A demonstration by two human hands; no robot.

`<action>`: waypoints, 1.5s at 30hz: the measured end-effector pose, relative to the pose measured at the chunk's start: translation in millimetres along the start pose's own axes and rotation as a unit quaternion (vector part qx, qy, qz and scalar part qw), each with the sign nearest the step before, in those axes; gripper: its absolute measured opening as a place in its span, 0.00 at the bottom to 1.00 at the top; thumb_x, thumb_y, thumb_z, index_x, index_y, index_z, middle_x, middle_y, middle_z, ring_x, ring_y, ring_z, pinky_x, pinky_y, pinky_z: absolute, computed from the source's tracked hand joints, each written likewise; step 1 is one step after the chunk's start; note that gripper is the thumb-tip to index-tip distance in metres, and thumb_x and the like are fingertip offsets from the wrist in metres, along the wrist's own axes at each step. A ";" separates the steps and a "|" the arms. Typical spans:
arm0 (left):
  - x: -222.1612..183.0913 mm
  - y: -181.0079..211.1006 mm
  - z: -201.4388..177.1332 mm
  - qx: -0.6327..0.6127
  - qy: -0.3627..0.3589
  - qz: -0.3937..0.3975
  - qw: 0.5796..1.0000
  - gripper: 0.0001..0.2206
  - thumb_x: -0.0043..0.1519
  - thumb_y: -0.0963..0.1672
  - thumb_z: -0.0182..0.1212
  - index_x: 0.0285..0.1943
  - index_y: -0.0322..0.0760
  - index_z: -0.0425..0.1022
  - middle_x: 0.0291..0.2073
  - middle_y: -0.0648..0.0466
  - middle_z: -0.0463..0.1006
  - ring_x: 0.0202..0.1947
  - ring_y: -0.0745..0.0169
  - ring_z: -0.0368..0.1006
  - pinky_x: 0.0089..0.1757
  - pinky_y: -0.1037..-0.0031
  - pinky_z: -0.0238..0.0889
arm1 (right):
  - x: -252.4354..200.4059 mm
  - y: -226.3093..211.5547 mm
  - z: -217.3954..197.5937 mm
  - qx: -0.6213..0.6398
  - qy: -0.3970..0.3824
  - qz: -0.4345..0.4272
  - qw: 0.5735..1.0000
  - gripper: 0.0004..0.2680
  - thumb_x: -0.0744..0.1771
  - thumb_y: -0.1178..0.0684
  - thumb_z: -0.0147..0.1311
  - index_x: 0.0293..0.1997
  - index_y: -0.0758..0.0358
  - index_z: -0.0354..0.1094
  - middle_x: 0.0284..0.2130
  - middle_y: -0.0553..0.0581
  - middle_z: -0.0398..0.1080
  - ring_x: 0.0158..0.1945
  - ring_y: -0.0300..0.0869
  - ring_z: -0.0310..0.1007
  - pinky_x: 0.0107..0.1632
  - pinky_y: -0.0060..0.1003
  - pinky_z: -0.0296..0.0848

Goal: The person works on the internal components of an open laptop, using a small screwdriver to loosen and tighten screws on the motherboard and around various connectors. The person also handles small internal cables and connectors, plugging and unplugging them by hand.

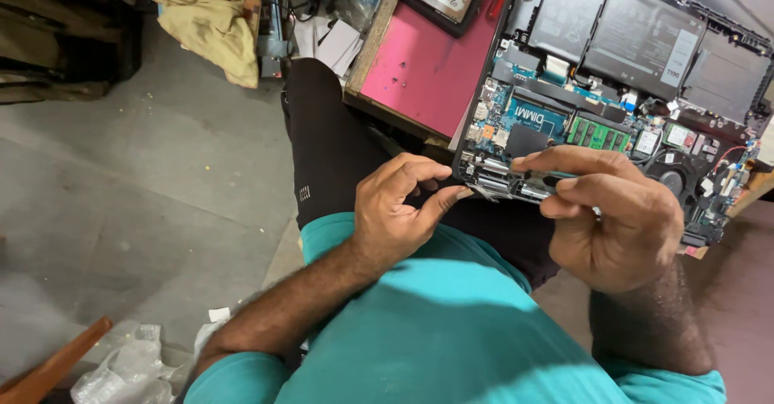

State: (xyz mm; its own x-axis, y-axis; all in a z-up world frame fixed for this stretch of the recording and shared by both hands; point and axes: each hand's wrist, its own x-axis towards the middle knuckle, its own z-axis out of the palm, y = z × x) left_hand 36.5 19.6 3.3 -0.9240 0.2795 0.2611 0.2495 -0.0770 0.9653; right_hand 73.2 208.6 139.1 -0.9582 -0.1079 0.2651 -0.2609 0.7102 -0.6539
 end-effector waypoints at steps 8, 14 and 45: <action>4.1 -3.7 -0.9 0.045 0.000 0.010 0.999 0.14 0.57 0.43 0.77 0.47 0.38 0.77 0.39 0.54 0.81 0.35 0.64 0.78 0.36 0.76 0.72 | 7.7 -1.7 4.9 -0.030 -0.012 -0.024 0.999 0.06 0.72 0.60 0.51 0.47 0.66 0.55 0.42 0.68 0.75 0.42 0.46 0.80 0.35 0.30 0.76; 3.4 -5.3 -1.7 0.043 -0.008 0.004 0.999 0.14 0.58 0.43 0.77 0.47 0.38 0.77 0.38 0.54 0.81 0.34 0.63 0.78 0.36 0.76 0.72 | 9.7 -4.3 5.0 -0.053 -0.019 -0.014 0.998 0.06 0.73 0.59 0.52 0.47 0.66 0.55 0.42 0.67 0.76 0.43 0.46 0.81 0.35 0.31 0.76; -5.8 -21.1 13.4 -0.057 0.018 0.011 0.998 0.19 0.63 0.40 0.72 0.62 0.37 0.75 0.39 0.50 0.83 0.39 0.64 0.82 0.44 0.75 0.77 | 69.6 -43.0 -24.4 -0.266 -0.318 -0.106 0.904 0.12 0.64 0.59 0.54 0.52 0.61 0.68 0.34 0.57 0.67 0.40 0.50 0.71 0.41 0.45 0.72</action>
State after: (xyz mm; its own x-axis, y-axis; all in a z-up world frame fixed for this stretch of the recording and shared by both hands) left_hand 40.5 32.5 -18.5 -0.9289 0.2431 0.2795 0.2366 -0.1909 0.9527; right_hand 20.7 187.5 203.0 -0.8105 -0.5397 -0.2276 -0.5161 0.8418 -0.1581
